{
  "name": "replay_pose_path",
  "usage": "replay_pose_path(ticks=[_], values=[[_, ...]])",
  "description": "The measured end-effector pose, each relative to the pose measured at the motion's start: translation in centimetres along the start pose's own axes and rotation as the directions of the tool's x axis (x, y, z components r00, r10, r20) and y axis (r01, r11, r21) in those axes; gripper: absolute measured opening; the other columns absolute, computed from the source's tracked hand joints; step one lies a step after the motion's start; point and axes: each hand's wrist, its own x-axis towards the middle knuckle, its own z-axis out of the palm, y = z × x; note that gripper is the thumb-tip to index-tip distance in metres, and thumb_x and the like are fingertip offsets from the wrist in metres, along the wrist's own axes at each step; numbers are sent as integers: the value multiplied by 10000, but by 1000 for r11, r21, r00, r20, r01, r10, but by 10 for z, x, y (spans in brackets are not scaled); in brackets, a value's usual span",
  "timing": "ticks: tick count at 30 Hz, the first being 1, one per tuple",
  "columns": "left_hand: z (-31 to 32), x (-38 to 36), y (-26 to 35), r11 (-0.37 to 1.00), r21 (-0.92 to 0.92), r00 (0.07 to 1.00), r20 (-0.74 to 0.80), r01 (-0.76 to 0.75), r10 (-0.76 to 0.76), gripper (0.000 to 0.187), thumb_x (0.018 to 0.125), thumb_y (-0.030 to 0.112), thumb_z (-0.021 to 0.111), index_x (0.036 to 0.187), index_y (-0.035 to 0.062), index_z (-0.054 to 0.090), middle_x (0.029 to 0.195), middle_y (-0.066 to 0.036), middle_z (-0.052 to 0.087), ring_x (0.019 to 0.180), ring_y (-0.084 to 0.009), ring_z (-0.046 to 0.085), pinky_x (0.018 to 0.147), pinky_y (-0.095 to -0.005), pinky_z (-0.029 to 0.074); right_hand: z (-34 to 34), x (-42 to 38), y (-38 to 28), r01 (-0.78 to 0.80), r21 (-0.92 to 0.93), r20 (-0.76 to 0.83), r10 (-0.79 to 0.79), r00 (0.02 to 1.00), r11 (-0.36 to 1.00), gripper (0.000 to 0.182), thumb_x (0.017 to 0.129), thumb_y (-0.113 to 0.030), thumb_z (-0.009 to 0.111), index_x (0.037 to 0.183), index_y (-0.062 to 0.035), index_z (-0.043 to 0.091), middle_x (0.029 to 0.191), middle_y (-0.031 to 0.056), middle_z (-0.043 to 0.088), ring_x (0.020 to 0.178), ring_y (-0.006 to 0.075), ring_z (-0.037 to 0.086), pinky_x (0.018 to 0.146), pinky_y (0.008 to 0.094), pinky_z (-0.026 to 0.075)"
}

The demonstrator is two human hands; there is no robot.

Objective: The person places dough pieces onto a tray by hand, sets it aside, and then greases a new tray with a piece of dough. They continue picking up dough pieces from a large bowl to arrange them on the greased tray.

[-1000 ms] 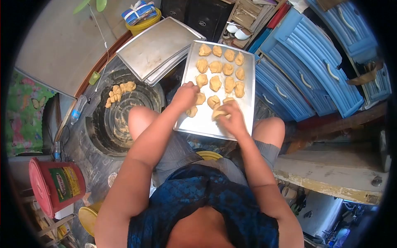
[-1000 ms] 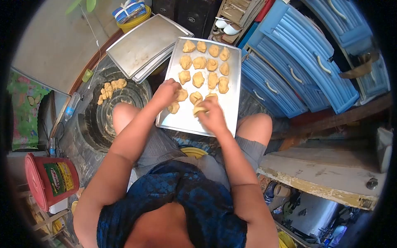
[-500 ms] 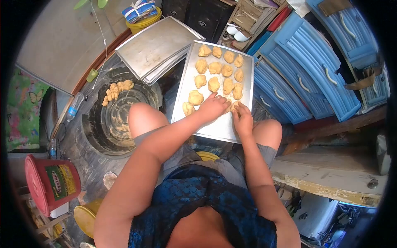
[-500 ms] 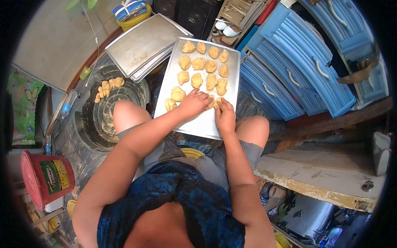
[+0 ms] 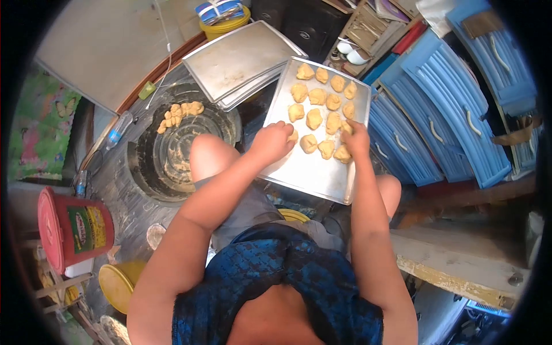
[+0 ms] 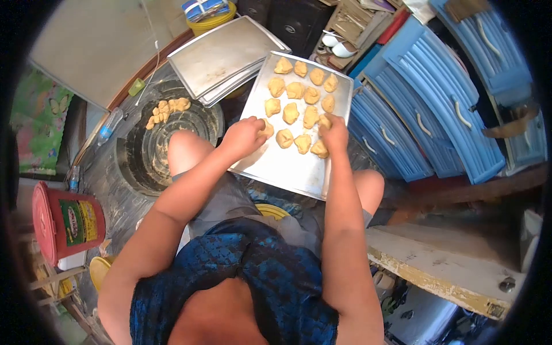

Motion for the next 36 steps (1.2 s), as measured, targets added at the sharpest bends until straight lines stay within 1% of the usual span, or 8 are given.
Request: replay_pose_path(ticks=[5,12,14,17,22,27,29,36], values=[[39,-24,-21,992,24,988,90,122,-123,275,776,131,524,1043,82,565,1039,-206,522,832,-365,584,750,-436,481,-8,-10,-19,70,-196,-121,-95,988,978,456,677,-191,681,1115,-97,592,1161,163,516,1077,347,483,922,406,394],[3,-33,-11,992,-58,959,268,112,-93,449,737,143,613,1157,92,464,1074,-186,503,937,-357,574,760,-451,487,15,-42,-129,419,51,-9,-419,908,906,431,716,-198,681,1118,-84,579,1204,173,475,1103,366,446,961,455,317],[-38,-33,-25,981,-105,980,135,163,-149,451,734,186,643,1140,71,484,1072,-180,513,940,-354,568,770,-440,484,32,-29,-166,468,114,17,-473,881,876,426,724,-200,676,1122,-86,579,1212,181,465,1109,360,446,960,445,329],[-66,-44,-110,931,-326,879,-380,162,-287,414,743,223,657,1088,25,544,1066,-191,547,954,-351,565,821,-401,462,78,-6,-252,575,280,70,-614,786,769,435,723,-175,665,1134,-77,561,1222,199,458,1133,369,439,951,451,351],[-66,-86,-329,662,-480,511,-422,575,-749,443,728,280,688,1068,14,587,1080,-219,591,1028,-356,555,886,-393,434,209,8,-395,590,78,538,-532,653,803,461,770,-251,598,1201,-100,532,1263,161,457,1125,319,482,914,419,407],[-26,-114,-475,480,-188,449,-185,857,-874,478,695,258,689,1110,48,578,1125,-224,569,1026,-360,558,892,-408,443,317,-10,-425,651,-58,889,-257,378,757,417,789,-181,522,1196,-89,532,1309,113,454,1178,276,469,913,415,405],[-9,-103,-508,495,-137,471,-175,858,-865,503,696,229,681,1150,57,546,1138,-226,554,1029,-368,553,889,-414,445,308,-7,-435,713,51,994,-108,34,699,412,784,-140,487,1191,-90,533,1310,110,462,1183,279,471,924,428,394],[47,-28,-595,636,78,640,-153,768,-753,696,693,112,650,1332,120,373,1375,-249,310,1187,-408,424,977,-413,389,308,15,-415,718,106,958,-265,112,688,513,786,-272,568,1247,-76,462,1222,155,504,1112,317,508,900,432,424]])
